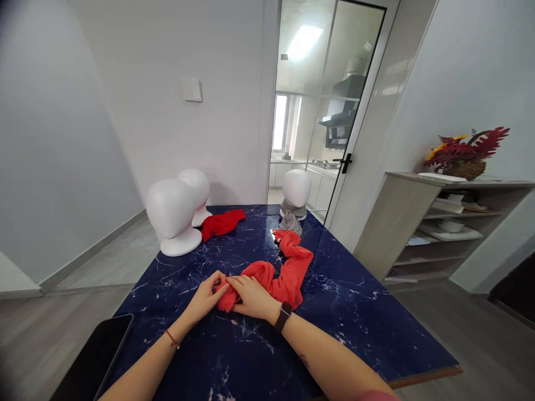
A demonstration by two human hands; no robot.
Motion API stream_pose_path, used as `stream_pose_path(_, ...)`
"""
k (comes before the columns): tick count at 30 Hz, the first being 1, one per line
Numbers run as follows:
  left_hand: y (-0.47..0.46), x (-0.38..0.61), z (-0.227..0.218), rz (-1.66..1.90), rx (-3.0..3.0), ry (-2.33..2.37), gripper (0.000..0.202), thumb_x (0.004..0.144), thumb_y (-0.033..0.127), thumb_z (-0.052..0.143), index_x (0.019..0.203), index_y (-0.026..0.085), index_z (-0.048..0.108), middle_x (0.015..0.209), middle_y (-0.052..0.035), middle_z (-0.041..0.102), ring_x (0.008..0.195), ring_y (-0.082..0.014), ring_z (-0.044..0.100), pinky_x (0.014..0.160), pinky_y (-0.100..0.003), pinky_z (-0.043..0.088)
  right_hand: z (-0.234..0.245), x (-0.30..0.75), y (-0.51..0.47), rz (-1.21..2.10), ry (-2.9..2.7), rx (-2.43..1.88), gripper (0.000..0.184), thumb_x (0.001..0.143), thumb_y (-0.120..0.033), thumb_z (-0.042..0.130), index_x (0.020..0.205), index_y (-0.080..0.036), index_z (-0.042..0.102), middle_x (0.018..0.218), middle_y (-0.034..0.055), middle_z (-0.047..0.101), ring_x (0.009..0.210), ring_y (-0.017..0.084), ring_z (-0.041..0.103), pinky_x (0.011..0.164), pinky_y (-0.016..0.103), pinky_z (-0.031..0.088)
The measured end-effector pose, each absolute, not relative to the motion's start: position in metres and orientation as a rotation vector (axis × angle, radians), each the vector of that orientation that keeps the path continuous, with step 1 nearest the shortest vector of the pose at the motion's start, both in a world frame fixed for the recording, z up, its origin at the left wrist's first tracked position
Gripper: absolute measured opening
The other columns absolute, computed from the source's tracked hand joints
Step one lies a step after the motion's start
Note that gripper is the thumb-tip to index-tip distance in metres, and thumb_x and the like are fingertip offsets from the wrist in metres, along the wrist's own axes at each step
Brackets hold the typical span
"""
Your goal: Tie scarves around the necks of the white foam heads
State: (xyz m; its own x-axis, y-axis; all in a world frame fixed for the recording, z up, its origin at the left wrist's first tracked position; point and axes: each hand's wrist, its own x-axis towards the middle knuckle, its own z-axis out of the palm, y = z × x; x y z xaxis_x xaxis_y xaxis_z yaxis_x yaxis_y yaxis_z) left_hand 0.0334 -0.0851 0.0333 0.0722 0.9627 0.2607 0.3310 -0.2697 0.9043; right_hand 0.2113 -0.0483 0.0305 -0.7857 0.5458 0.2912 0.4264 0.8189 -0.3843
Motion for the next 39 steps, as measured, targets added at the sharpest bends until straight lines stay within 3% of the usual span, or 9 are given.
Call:
stream_pose_path(3,-0.083,0.035,0.030,1.238,1.619,1.276,0.016,0.079,0.035,0.054,0.080,0.020,0.054,0.065,0.0031,0.054,0.059,-0.0114,0.049,0.058,-0.023,0.039,0.024,0.210,-0.041,0.379,-2.625,-0.693,0.030,0.078,-0.013,0.055,0.108,-0.018,0.058,0.109,0.0070,0.060,0.103,0.019,0.052,0.093,0.034,0.041)
stream_pose_path(6,-0.081,0.035,0.026,1.280,1.586,1.307,0.017,0.079,0.035,0.055,0.084,0.020,0.057,0.067,0.0017,0.058,0.061,-0.0125,0.053,0.061,-0.024,0.041,0.023,0.210,-0.037,0.345,-2.621,-0.661,0.030,0.076,-0.006,0.052,0.102,-0.017,0.060,0.106,0.0059,0.061,0.100,0.017,0.052,0.092,0.031,0.041)
stream_pose_path(13,-0.076,0.031,0.022,1.398,1.449,1.403,0.014,0.076,0.031,0.057,0.084,0.020,0.062,0.077,-0.0024,0.064,0.071,-0.0154,0.059,0.070,-0.027,0.045,0.028,0.211,-0.039,0.401,-2.617,-0.645,0.032,0.076,-0.003,0.048,0.101,-0.018,0.062,0.109,0.0055,0.061,0.102,0.017,0.052,0.094,0.031,0.039)
stream_pose_path(21,-0.071,0.022,0.015,1.542,1.287,1.548,0.014,0.068,0.024,0.059,0.081,0.019,0.062,0.076,-0.0037,0.065,0.069,-0.0170,0.060,0.063,-0.027,0.046,0.025,0.211,-0.037,0.457,-2.572,-0.637,0.040,0.075,0.000,0.044,0.105,-0.019,0.063,0.110,0.0046,0.061,0.103,0.017,0.053,0.095,0.031,0.039)
stream_pose_path(28,-0.071,0.022,0.014,1.406,1.403,1.584,0.021,0.073,0.033,0.051,0.085,0.018,0.058,0.075,-0.0023,0.064,0.065,-0.0160,0.060,0.063,-0.028,0.046,0.024,0.211,-0.037,0.451,-2.581,-0.626,0.037,0.077,-0.001,0.045,0.104,-0.018,0.064,0.110,0.0051,0.061,0.103,0.016,0.052,0.095,0.030,0.039)
stream_pose_path(39,-0.069,0.021,0.009,1.368,1.409,1.566,0.020,0.077,0.033,0.049,0.088,0.018,0.056,0.076,-0.0024,0.063,0.066,-0.0157,0.060,0.063,-0.028,0.046,0.023,0.210,-0.036,0.461,-2.565,-0.610,0.038,0.076,0.000,0.045,0.103,-0.019,0.064,0.110,0.0037,0.062,0.102,0.016,0.053,0.095,0.029,0.038)
